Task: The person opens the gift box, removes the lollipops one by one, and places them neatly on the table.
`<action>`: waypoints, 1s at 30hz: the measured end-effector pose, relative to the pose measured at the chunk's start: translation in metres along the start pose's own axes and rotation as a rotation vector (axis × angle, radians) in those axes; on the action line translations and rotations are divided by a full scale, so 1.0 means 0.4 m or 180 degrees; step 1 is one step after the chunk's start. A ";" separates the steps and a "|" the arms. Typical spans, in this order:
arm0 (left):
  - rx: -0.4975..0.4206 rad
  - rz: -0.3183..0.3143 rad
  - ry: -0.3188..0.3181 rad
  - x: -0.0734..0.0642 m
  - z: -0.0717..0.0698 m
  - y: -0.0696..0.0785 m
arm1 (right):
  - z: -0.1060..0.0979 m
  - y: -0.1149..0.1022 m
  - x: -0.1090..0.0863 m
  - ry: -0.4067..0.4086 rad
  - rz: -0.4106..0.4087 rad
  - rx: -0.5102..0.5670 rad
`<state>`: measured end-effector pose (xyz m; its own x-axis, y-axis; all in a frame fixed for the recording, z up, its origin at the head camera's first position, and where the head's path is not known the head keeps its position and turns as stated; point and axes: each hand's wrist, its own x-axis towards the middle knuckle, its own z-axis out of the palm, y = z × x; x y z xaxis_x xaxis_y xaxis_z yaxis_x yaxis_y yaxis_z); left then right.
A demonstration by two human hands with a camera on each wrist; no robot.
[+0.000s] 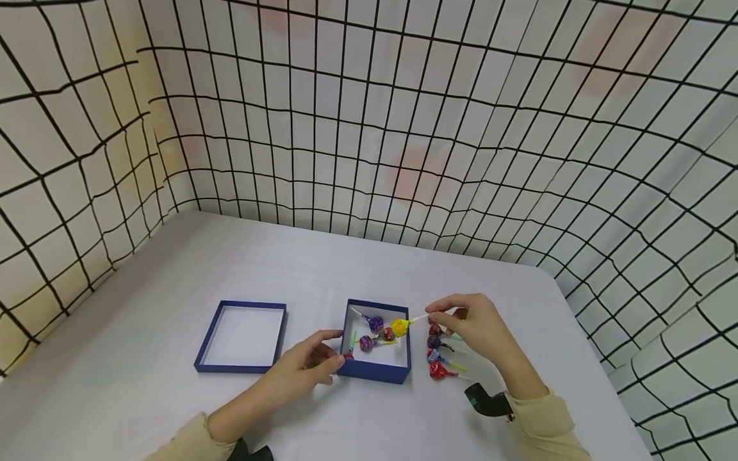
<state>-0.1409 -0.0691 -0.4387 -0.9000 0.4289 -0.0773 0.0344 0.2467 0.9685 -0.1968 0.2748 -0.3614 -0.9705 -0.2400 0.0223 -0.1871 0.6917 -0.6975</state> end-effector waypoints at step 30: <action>-0.0032 -0.0081 0.0035 -0.003 -0.001 0.000 | -0.121 0.326 -0.079 0.0486 0.1300 0.0745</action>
<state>-0.1398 -0.0701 -0.4384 -0.9053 0.4131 -0.0995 0.0070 0.2487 0.9686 -0.1980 0.4055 -0.4184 -0.9719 0.1336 -0.1939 0.2354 0.5327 -0.8129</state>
